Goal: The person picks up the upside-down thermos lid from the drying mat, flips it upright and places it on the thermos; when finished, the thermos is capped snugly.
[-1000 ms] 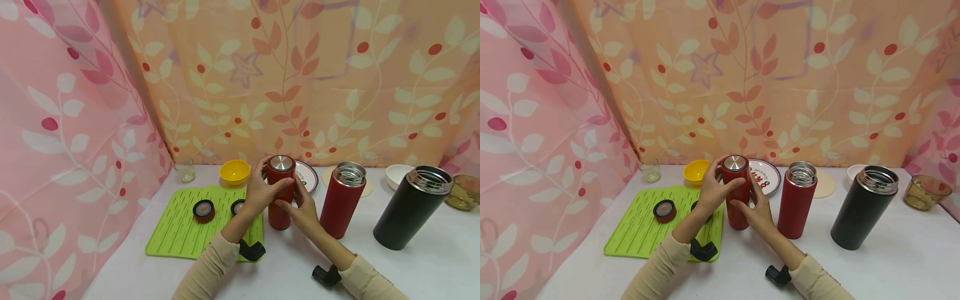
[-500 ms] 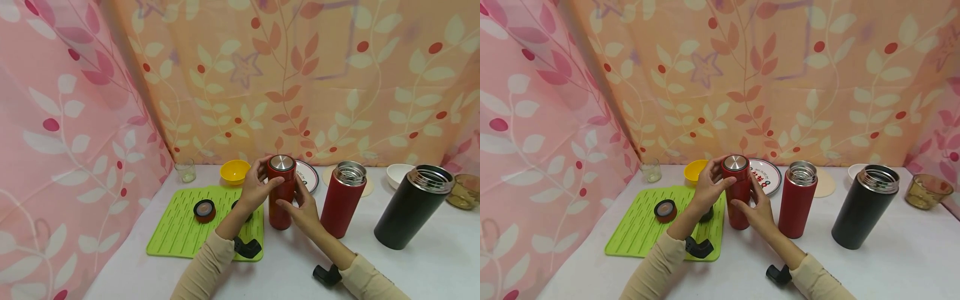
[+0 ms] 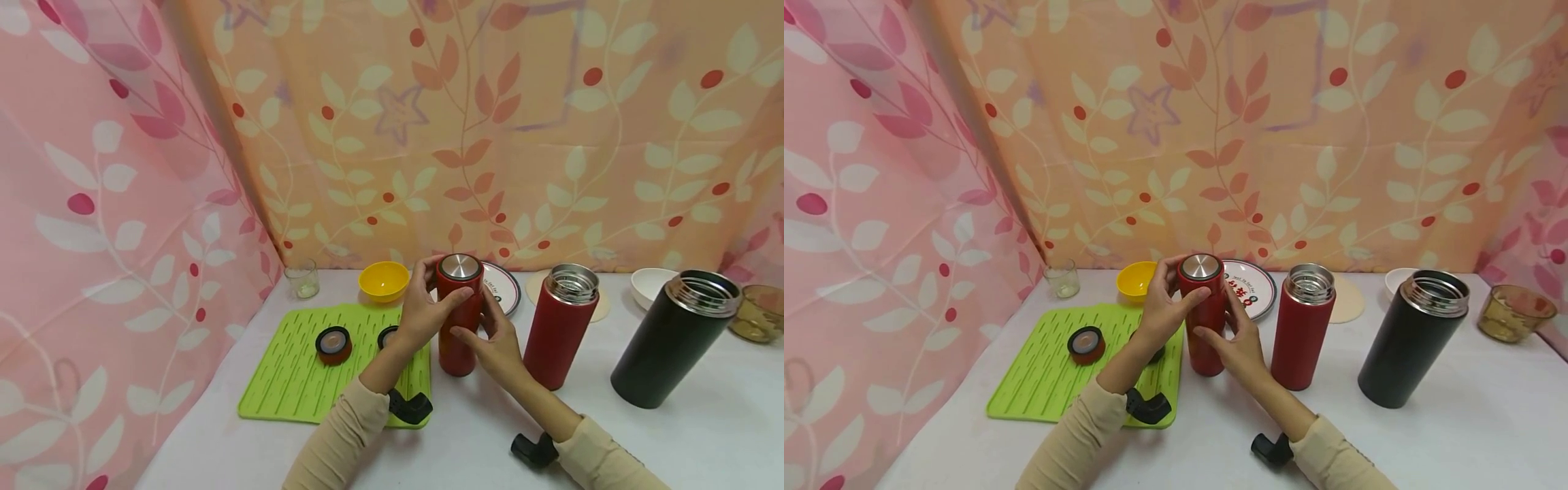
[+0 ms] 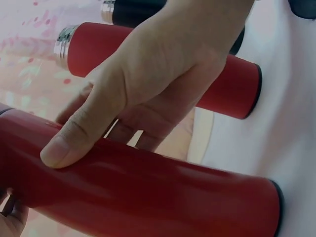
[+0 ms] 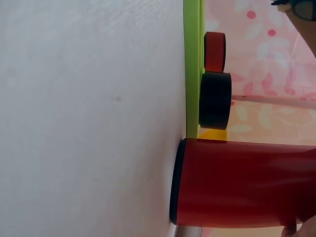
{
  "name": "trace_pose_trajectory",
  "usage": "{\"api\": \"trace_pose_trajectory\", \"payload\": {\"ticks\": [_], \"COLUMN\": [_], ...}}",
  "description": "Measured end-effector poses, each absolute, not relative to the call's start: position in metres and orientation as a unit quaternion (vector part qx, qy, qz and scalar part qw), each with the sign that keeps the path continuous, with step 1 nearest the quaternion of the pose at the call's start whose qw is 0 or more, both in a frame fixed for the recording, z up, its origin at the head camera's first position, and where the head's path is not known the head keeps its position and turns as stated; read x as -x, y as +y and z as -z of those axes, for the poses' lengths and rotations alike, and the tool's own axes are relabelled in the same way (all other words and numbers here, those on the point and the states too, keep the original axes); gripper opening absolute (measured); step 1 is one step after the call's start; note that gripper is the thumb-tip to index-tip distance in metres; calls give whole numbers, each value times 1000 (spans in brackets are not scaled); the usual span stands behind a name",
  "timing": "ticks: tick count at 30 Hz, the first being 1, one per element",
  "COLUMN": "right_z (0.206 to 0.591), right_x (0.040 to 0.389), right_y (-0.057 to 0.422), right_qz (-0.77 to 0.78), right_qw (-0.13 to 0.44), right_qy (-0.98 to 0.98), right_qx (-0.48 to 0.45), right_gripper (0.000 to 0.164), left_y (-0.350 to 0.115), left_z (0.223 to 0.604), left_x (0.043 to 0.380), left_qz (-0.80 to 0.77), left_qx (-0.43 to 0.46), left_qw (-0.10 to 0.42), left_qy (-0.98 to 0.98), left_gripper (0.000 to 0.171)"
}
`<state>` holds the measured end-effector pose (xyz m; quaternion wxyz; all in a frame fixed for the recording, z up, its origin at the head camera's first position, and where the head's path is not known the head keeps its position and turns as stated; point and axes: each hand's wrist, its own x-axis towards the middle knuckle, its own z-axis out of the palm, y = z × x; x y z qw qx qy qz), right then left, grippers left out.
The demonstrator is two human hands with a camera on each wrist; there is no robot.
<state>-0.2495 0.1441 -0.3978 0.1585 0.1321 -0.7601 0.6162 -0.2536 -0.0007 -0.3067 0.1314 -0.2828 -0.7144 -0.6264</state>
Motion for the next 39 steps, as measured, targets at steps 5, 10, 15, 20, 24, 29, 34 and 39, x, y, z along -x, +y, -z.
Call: {"api": "trace_pose_trajectory", "payload": {"ticks": [5,10,15,20,24,29,34,39], "right_z": [398,397,398,401,402,402,403,401], "right_x": [251,251,251,250,250,250,251,250], "right_y": [146,146,145,145,144,144,144,144], "right_qz": [-605,-605,-612,-613,-614,-613,-612,-616], "right_qw": [166,166,166,168,174,176,176,173], "right_qy": [-766,-767,-762,-761,-759,-759,-760,-757], "right_qx": [-138,-137,-133,-128,-132,-133,-134,-136], "right_gripper": [87,86,85,84,84,85,87,88], "left_y": [-3,-5,-5,-7,-11,-15,-21,-36], "left_z": [307,308,308,308,306,308,309,319], "left_x": [255,257,257,257,258,258,256,260], "left_qz": [622,629,643,650,649,642,638,638], "left_qx": [310,309,297,294,301,311,311,300], "left_qw": [133,119,101,80,61,62,67,77], "left_qy": [-706,-703,-698,-696,-697,-698,-701,-705], "left_gripper": [54,53,53,55,55,56,55,50]}}
